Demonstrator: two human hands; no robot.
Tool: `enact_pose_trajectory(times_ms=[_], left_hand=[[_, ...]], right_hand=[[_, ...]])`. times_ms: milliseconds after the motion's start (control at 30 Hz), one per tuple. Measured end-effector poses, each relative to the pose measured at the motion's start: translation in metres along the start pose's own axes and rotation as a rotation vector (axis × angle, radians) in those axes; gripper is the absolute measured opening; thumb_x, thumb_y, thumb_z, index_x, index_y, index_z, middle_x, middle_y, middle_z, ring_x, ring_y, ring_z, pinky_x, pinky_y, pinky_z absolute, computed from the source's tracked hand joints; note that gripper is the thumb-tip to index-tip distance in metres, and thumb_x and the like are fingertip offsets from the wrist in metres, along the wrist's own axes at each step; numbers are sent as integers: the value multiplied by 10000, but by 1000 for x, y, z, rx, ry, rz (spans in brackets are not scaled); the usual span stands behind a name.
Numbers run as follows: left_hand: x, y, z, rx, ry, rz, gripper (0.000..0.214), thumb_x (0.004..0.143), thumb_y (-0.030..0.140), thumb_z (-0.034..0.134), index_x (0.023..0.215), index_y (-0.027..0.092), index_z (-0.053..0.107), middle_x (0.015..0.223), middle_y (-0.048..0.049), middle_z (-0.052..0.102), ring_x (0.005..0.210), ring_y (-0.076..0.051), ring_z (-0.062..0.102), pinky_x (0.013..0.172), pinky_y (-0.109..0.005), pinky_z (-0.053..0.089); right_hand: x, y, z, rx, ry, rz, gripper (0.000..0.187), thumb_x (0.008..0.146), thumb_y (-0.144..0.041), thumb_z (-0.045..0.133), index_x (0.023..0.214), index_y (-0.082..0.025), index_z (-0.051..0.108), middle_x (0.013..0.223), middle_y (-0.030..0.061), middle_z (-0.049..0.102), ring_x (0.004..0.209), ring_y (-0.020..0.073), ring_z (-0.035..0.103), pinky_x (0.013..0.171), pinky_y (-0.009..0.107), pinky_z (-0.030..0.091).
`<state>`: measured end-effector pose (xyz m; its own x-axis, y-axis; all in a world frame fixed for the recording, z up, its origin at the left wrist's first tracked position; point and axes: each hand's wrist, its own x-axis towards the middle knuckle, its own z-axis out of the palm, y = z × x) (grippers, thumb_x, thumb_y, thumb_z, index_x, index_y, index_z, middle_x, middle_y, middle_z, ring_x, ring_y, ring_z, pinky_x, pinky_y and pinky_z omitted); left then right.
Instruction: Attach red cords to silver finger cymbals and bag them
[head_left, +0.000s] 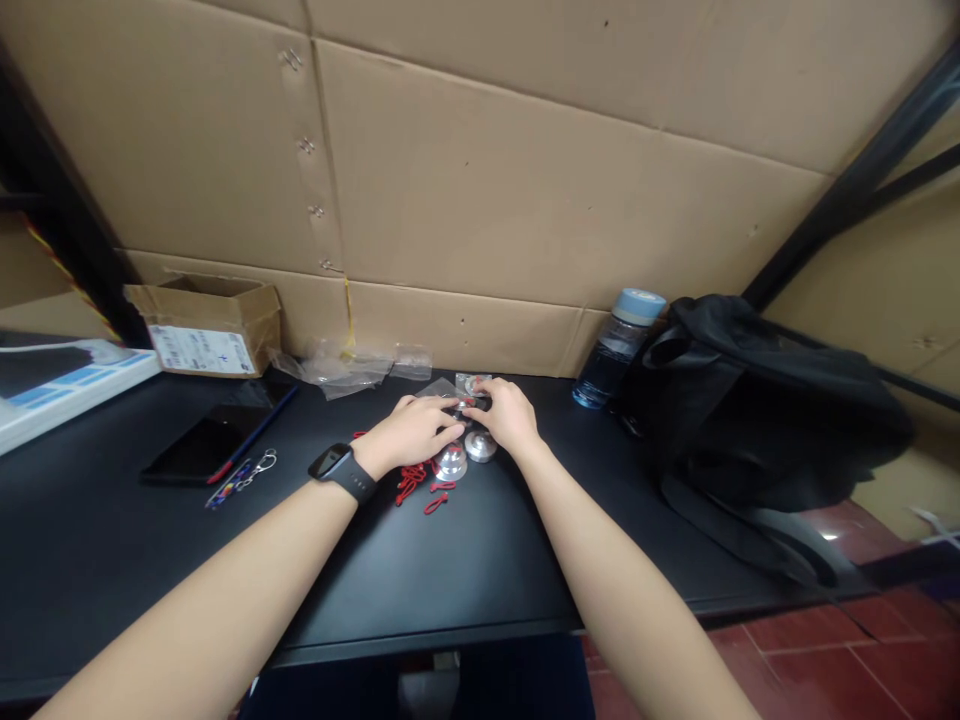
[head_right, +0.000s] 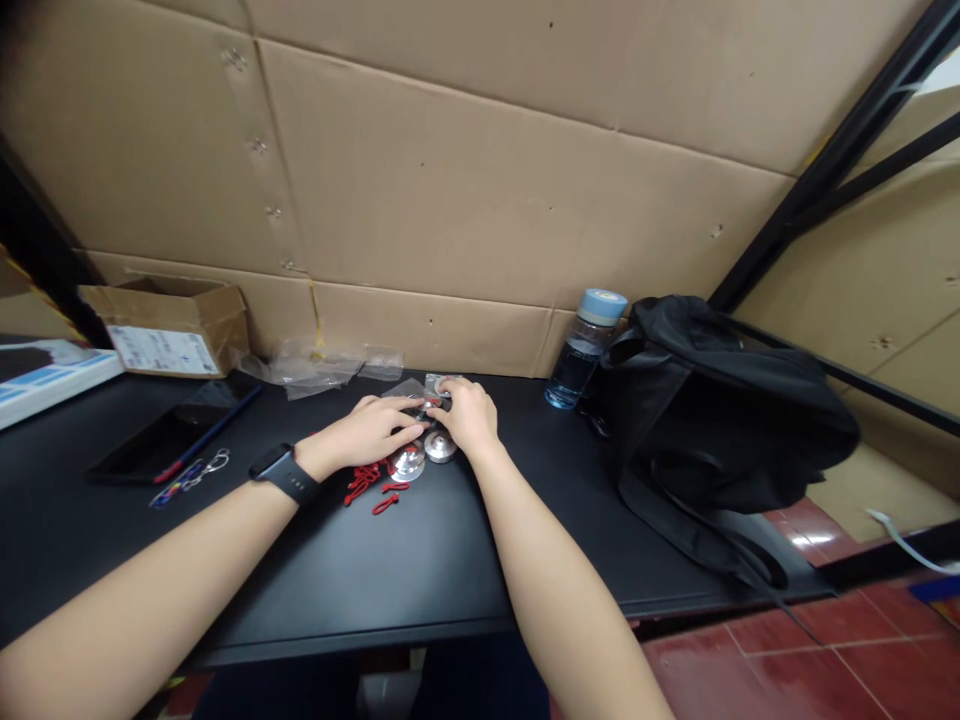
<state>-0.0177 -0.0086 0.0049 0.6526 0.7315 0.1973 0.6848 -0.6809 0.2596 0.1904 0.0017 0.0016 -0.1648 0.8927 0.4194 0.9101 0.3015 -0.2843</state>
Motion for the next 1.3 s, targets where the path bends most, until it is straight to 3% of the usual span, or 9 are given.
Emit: enact_pose_trajectory(times_ms=[100,233,467,667,900,1033,1133,1233,1300], left_hand=[[0,2,4,41,61,7,427,1049,475,370,1138,353,770,1491,-64,587,1394,-292,518,1095,-552,368],[1,6,9,55,79,-9,405,1039,461,399,1213,343,746,1510,-76,566,1408,-305,496,1098,-557,370],[8,4,9,21,20,-47,433,1043,464,367,1070,385,791,1575,-6,495,1495,-335,367,1152,-629,267],[8,-2,9,24,-5,-38,413,1030,483,395,1021,409,801,1613,34,437,1531,-374,283,1143,-681,219],[3,-4,8,32,7,-33,401,1019,473,433,938,376,813,1562,1,510,1531,-382,280,1141,-716,171],[3,-6,7,26,40,-28,394,1010,452,459,875,346,814,1523,14,555,1517,-398,296,1145,-693,182],[1,-7,5,27,71,6,364,1011,436,456,932,331,796,1480,-8,593,1476,-386,366,1122,-642,245],[0,-12,4,28,129,11,300,982,246,438,1062,300,721,1318,-54,679,1301,-310,548,1045,-524,352],[1,-17,5,38,188,-6,405,901,93,414,1167,291,648,1253,-61,687,1201,-271,600,987,-458,387]], right_hand=[[1,3,0,104,-72,-29,222,835,-283,811,1051,-274,760,1039,19,781,962,209,697,823,293,515],[2,6,2,154,-53,0,191,847,-227,785,1028,-283,762,1017,-7,792,928,194,711,804,280,518],[1,-6,2,-46,10,-45,211,883,-282,767,1091,-271,735,1219,28,738,1107,243,651,935,341,496],[4,-22,-5,-208,-83,-83,263,920,-376,718,1153,-257,692,1201,67,717,1125,257,627,904,356,473],[27,-26,-8,-292,-134,-95,236,927,-368,696,1143,-276,682,1113,42,729,1031,231,688,859,335,469],[30,-29,1,-302,-75,-25,215,938,-294,664,1144,-232,665,1101,88,726,1020,266,694,893,387,470],[26,-27,-2,-230,-114,-26,201,916,-283,680,1116,-256,684,1106,84,727,1002,259,699,866,360,486],[19,-18,-13,-43,-164,-75,213,921,-346,685,1119,-272,706,1150,67,725,1029,249,695,848,325,503],[16,-12,-19,109,-176,-161,193,988,-331,595,1114,-257,720,1157,60,732,1067,224,687,890,307,501]])
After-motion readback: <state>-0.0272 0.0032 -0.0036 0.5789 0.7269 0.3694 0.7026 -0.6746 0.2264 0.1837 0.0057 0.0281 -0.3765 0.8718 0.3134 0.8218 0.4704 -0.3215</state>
